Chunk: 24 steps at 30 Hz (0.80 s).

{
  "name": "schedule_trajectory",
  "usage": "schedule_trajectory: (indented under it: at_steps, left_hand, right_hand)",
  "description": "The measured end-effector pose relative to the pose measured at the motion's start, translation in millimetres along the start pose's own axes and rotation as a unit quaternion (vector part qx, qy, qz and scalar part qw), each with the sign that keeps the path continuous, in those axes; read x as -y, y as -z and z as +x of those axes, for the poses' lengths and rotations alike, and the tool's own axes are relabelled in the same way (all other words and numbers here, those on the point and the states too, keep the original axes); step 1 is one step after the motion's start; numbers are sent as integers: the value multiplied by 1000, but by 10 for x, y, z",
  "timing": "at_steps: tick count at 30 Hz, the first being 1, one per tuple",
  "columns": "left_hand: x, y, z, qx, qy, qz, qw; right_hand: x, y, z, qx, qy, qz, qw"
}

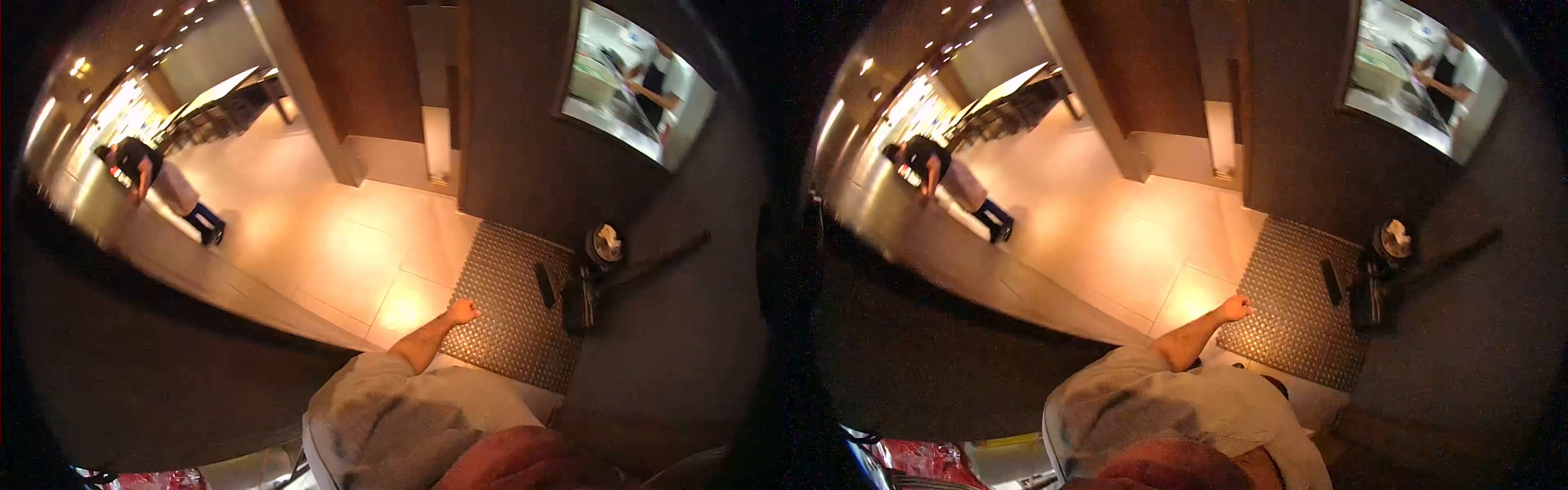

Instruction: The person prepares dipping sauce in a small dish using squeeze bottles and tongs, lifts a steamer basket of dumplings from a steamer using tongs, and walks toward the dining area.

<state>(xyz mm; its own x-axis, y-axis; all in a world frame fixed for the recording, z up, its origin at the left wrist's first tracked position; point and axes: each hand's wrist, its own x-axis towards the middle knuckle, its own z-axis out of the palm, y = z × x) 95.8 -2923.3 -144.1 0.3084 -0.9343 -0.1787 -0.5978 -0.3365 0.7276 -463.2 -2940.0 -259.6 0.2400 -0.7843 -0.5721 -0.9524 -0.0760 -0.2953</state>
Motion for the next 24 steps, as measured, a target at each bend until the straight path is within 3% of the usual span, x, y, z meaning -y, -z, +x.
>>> schedule_trajectory:
  at_steps: [1, 5, 8, 10, 12, 14, 15, 16, 17, 18, 19, 20, 22, 24]
  left_hand:
    - [10, 163, 84, 48, 106, 15, 993]
    - [557, 574, -109, 1, 225, -15, 974]
    - [1810, 426, -414, 38, 356, 22, 934]
    - [1298, 793, -792, -60, 470, 41, 880]
    - [1500, 841, -1041, -24, 543, -38, 838]
    - [1348, 814, -1210, -145, 560, -38, 815]
    - [1320, 778, -1218, -156, 566, -43, 808]
    - [1317, 672, -1249, -210, 585, -64, 781]
    - [1295, 490, -1288, -261, 603, -87, 749]
    - [1284, 333, -1287, -266, 612, -94, 739]
    - [1280, 230, -1256, -254, 631, -121, 723]
    - [1311, 189, -1209, -243, 647, -147, 707]
    - [1275, 247, -1114, -209, 662, -153, 703]
    - [1410, 288, -1100, -169, 674, -156, 702]
  right_hand:
    - [126, 122, 258, 9, 13, -9, 1000]
    - [560, 411, 1281, 45, 71, -53, 995]
    - [814, 669, 2074, 78, 141, -102, 982]
    - [962, 867, 2720, 86, 207, -151, 963]
    - [1052, 1057, 3572, 53, 380, -274, 882]
    - [1420, 1237, 4592, -57, 542, -317, 776]
    - [1952, 1504, 5048, 2, 468, -121, 875]
    - [2471, 1719, 5475, 67, 364, 80, 926]
    - [3186, 1894, 5328, 116, 257, 306, 909]
    - [4017, 2194, 5119, 27, 202, 80, 976]
    - [4581, 2251, 5272, 4, 233, 40, 972]
    - [5166, 2300, 5262, -13, 317, 12, 948]
    - [6276, 2262, 4938, 2, 379, 28, 925]
    - [7028, 1748, 5060, 20, 443, 41, 896]
